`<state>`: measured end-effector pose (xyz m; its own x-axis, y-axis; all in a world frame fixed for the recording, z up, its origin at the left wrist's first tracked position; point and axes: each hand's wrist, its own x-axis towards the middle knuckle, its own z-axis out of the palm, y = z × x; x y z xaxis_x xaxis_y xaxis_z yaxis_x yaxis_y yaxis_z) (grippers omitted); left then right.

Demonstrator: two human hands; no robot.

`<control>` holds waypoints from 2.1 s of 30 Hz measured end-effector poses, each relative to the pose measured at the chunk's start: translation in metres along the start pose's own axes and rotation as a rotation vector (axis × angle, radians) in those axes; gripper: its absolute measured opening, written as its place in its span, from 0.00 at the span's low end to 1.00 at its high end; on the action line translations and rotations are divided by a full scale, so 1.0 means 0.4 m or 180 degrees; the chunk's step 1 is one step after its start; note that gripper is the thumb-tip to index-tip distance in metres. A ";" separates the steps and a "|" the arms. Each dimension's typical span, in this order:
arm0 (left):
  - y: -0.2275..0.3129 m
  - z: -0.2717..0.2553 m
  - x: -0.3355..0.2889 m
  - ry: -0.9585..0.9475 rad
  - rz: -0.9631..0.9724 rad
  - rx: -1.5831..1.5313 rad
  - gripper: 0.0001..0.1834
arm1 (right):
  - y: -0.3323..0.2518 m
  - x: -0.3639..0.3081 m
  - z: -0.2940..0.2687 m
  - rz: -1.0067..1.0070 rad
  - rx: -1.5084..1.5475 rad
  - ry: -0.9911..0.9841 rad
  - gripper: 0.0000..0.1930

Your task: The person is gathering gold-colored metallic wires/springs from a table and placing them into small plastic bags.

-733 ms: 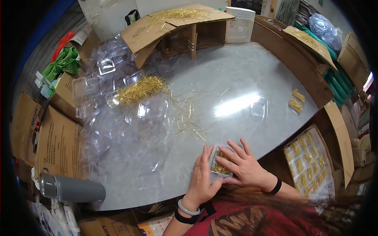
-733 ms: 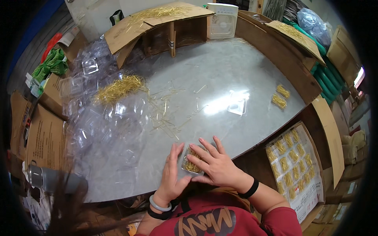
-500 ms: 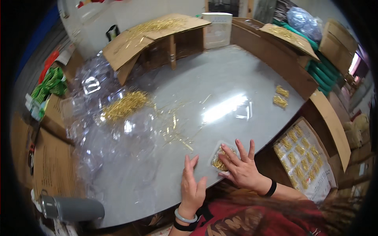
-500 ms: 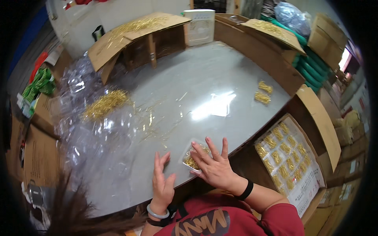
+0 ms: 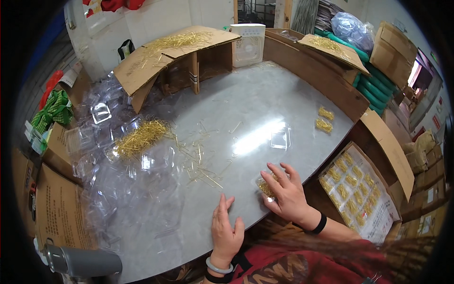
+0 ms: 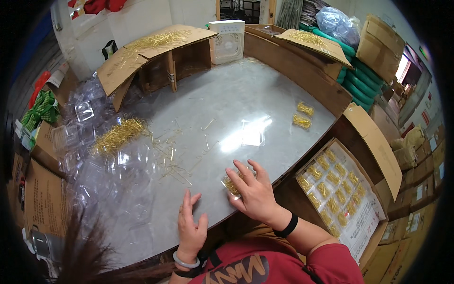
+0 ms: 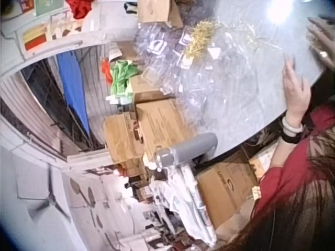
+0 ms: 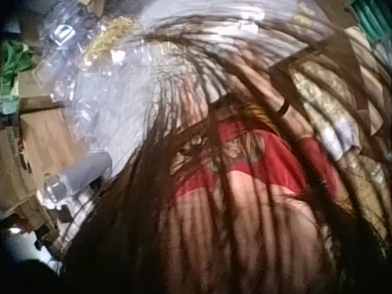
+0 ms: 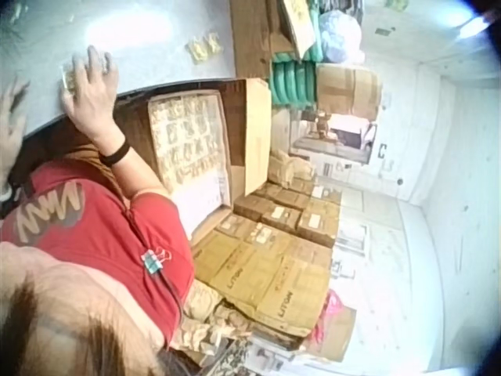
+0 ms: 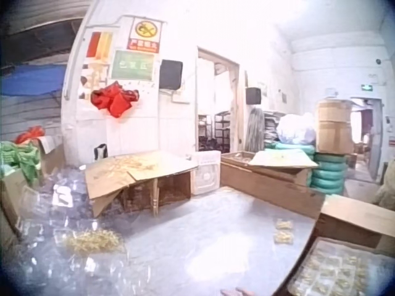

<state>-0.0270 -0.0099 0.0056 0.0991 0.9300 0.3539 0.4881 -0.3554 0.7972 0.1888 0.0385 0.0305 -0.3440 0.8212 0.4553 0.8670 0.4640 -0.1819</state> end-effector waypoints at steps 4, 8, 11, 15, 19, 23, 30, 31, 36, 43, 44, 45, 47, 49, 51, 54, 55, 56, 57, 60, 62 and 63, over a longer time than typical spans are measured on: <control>0.001 0.000 0.006 -0.0019 0.0071 0.0109 0.37 | 0.004 -0.013 0.014 0.0129 -0.0200 -0.0069 0.29; 0.003 0.004 0.007 -0.0049 0.0086 0.0158 0.36 | 0.008 -0.022 0.015 0.0137 -0.0385 -0.0135 0.29; 0.006 0.007 0.007 -0.0061 0.0060 0.0193 0.36 | 0.030 -0.041 0.021 0.0137 -0.0477 -0.0219 0.30; -0.001 0.008 0.003 -0.0041 0.0030 0.0266 0.36 | 0.100 -0.077 -0.002 0.0510 -0.0760 -0.0161 0.31; 0.001 0.011 0.006 -0.0034 0.0164 0.0345 0.36 | 0.256 -0.071 -0.002 0.1299 -0.1204 0.0010 0.33; 0.010 0.016 0.010 -0.0095 0.0173 0.0424 0.36 | 0.383 0.005 0.002 0.2014 -0.1205 -0.0031 0.35; 0.004 0.014 0.000 -0.0048 0.0062 0.0446 0.36 | 0.490 0.099 0.021 0.2633 -0.1231 -0.0484 0.39; 0.005 0.014 0.001 -0.0058 0.0075 0.0489 0.35 | 0.512 0.107 0.021 0.2665 -0.1240 -0.0467 0.39; -0.002 0.020 0.003 -0.0073 0.0165 0.0575 0.34 | 0.606 0.155 0.001 0.2783 -0.1058 -0.0635 0.43; -0.002 0.023 0.009 -0.0100 0.0259 0.0537 0.30 | 0.581 0.164 -0.061 0.2293 -0.1421 -0.0612 0.45; 0.002 0.026 0.007 -0.0002 0.0236 0.0519 0.27 | 0.559 0.160 -0.057 0.1960 -0.1260 -0.0419 0.43; 0.004 0.026 0.009 -0.0002 0.0275 0.0537 0.28 | 0.518 0.165 -0.067 0.1641 -0.1093 -0.0212 0.41; -0.001 0.017 0.006 0.0030 0.0280 0.0618 0.30 | 0.385 0.216 -0.071 0.1005 -0.0344 -0.0382 0.39; -0.001 0.015 0.008 0.0059 0.0322 0.0617 0.29 | 0.278 0.273 -0.078 0.0422 0.0370 -0.0619 0.37; 0.002 0.008 0.004 0.0122 0.0322 0.0641 0.29 | 0.163 0.352 -0.052 -0.0208 0.1112 -0.0965 0.36; 0.011 0.012 0.010 0.0197 0.0330 0.0541 0.28 | 0.070 0.480 0.080 -0.1031 0.0703 -0.1329 0.33; 0.010 0.015 0.012 0.0224 0.0357 0.0513 0.29 | 0.045 0.520 0.128 -0.1088 0.0519 -0.1470 0.33; 0.006 0.018 0.011 0.0253 0.0377 0.0498 0.29 | 0.026 0.552 0.179 -0.1020 0.0366 -0.1534 0.34; 0.002 0.021 0.013 0.0281 0.0405 0.0479 0.29 | 0.011 0.583 0.228 -0.0946 0.0206 -0.1591 0.34; 0.003 0.016 0.010 0.0325 0.0443 0.0494 0.27 | -0.050 0.637 0.344 -0.1122 0.0218 -0.1811 0.36; -0.002 0.017 0.014 0.0329 0.0461 0.0460 0.26 | -0.081 0.619 0.378 -0.1495 0.0120 -0.1924 0.37; -0.005 0.018 0.014 0.0335 0.0470 0.0414 0.26 | -0.082 0.597 0.383 -0.1603 0.0121 -0.1830 0.37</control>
<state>-0.0212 -0.0034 0.0024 0.0901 0.8515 0.5166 0.5834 -0.4655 0.6655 0.0230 0.2704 0.0119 -0.8369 0.5465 -0.0323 0.5465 0.8306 -0.1071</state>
